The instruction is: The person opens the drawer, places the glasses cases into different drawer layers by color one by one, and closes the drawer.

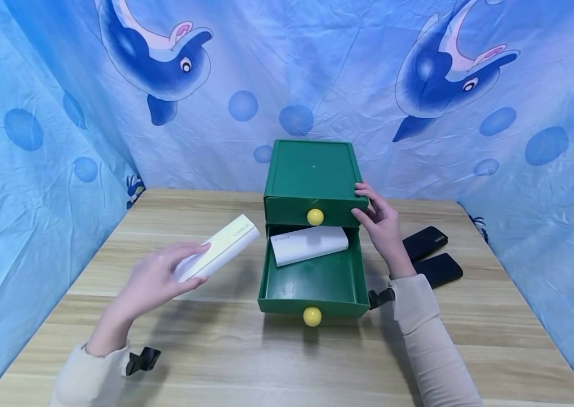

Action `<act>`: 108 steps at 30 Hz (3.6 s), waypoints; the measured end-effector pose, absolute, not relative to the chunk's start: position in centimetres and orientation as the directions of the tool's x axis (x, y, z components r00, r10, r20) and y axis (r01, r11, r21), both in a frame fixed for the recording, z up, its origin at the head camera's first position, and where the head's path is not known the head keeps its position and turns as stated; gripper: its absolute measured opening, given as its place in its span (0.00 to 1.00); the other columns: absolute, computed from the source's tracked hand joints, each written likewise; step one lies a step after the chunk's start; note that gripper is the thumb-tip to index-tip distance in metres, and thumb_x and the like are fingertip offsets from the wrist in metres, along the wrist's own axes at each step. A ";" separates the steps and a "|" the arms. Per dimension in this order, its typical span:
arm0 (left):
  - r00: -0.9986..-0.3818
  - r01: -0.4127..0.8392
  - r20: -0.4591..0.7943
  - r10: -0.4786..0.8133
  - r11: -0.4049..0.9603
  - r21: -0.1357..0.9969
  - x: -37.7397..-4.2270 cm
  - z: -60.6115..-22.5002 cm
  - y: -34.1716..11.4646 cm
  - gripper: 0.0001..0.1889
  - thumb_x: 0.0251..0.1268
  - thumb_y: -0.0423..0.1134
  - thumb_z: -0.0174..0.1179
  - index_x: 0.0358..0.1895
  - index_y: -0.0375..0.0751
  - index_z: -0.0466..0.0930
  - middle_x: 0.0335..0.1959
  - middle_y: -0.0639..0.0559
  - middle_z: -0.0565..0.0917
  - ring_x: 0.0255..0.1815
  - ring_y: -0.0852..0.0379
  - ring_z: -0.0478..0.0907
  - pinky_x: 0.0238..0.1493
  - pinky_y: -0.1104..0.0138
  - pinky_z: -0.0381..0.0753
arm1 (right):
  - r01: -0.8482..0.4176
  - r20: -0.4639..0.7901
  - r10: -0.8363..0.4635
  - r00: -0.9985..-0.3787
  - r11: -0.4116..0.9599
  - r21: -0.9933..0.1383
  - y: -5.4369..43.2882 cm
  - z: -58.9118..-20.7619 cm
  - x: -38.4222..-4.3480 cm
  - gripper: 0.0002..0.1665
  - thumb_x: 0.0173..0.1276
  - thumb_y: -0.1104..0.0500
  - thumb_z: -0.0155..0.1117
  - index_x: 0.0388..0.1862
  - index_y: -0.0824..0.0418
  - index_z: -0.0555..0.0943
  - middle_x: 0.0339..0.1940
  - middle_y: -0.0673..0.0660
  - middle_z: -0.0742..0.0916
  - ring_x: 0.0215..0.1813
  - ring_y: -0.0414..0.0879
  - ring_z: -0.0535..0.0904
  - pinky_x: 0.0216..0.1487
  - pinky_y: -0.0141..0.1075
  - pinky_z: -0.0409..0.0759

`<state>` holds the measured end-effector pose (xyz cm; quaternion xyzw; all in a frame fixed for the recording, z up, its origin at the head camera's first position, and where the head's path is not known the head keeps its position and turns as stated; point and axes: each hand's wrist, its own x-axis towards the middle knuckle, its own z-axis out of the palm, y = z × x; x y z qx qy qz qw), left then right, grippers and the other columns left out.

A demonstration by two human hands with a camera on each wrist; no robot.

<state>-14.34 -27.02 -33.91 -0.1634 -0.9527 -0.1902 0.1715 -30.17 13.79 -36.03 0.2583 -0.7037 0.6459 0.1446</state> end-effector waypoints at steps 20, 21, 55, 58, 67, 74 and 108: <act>-0.811 0.535 0.427 0.400 0.803 0.263 -14.2 -32.0 -22.7 0.27 0.49 0.47 0.73 0.57 0.54 0.83 0.53 0.49 0.85 0.48 0.49 0.85 0.35 0.62 0.80 | -0.542 0.530 -0.168 -0.831 0.027 -0.840 13.8 -36.1 -30.1 0.22 0.70 0.65 0.60 0.62 0.68 0.73 0.72 0.55 0.73 0.79 0.43 0.57 0.73 0.54 0.63; -0.811 0.539 0.421 0.407 0.800 0.265 -14.2 -31.8 -22.5 0.27 0.49 0.48 0.73 0.57 0.54 0.82 0.54 0.48 0.85 0.49 0.48 0.85 0.35 0.62 0.80 | -0.542 0.530 -0.169 -0.831 0.028 -0.840 13.8 -36.1 -30.1 0.23 0.70 0.65 0.60 0.62 0.67 0.73 0.72 0.55 0.73 0.79 0.43 0.57 0.73 0.54 0.63; -0.725 0.683 0.315 0.612 0.699 0.214 -17.7 -31.6 -14.4 0.24 0.56 0.51 0.68 0.58 0.55 0.81 0.57 0.50 0.83 0.53 0.50 0.83 0.30 0.75 0.72 | -0.540 0.528 -0.164 -0.833 0.042 -0.840 13.8 -36.0 -30.2 0.23 0.69 0.65 0.61 0.62 0.67 0.74 0.71 0.52 0.74 0.78 0.43 0.58 0.72 0.53 0.63; -0.722 0.687 0.300 0.624 0.700 0.197 -18.0 -31.9 -14.0 0.24 0.56 0.51 0.68 0.58 0.55 0.81 0.57 0.51 0.83 0.54 0.51 0.83 0.29 0.76 0.72 | -0.539 0.526 -0.163 -0.835 0.043 -0.841 13.8 -36.0 -30.2 0.23 0.69 0.64 0.61 0.62 0.67 0.74 0.71 0.53 0.74 0.78 0.43 0.58 0.72 0.53 0.63; -0.751 0.657 0.209 0.626 0.740 0.145 -18.5 -32.4 -13.0 0.24 0.57 0.52 0.67 0.59 0.58 0.80 0.57 0.50 0.83 0.55 0.49 0.82 0.21 0.74 0.67 | -0.535 0.524 -0.160 -0.836 0.032 -0.844 13.7 -36.1 -30.2 0.23 0.69 0.64 0.61 0.62 0.67 0.74 0.71 0.54 0.74 0.78 0.43 0.58 0.72 0.53 0.64; -0.772 0.635 0.144 0.619 0.758 0.147 -18.6 -32.8 -12.5 0.24 0.58 0.52 0.67 0.59 0.59 0.80 0.57 0.52 0.83 0.54 0.51 0.82 0.23 0.71 0.69 | -0.543 0.533 -0.159 -0.831 0.024 -0.839 13.7 -36.1 -30.3 0.23 0.69 0.65 0.61 0.62 0.68 0.74 0.71 0.55 0.73 0.78 0.43 0.58 0.71 0.48 0.66; -0.815 0.579 0.078 0.574 0.801 0.151 -19.2 -34.0 -11.3 0.20 0.54 0.45 0.71 0.52 0.54 0.84 0.53 0.54 0.85 0.47 0.55 0.84 0.33 0.65 0.80 | -0.533 0.520 -0.163 -0.838 0.047 -0.845 13.7 -35.9 -30.1 0.23 0.70 0.63 0.61 0.63 0.67 0.73 0.72 0.56 0.72 0.79 0.42 0.57 0.72 0.48 0.67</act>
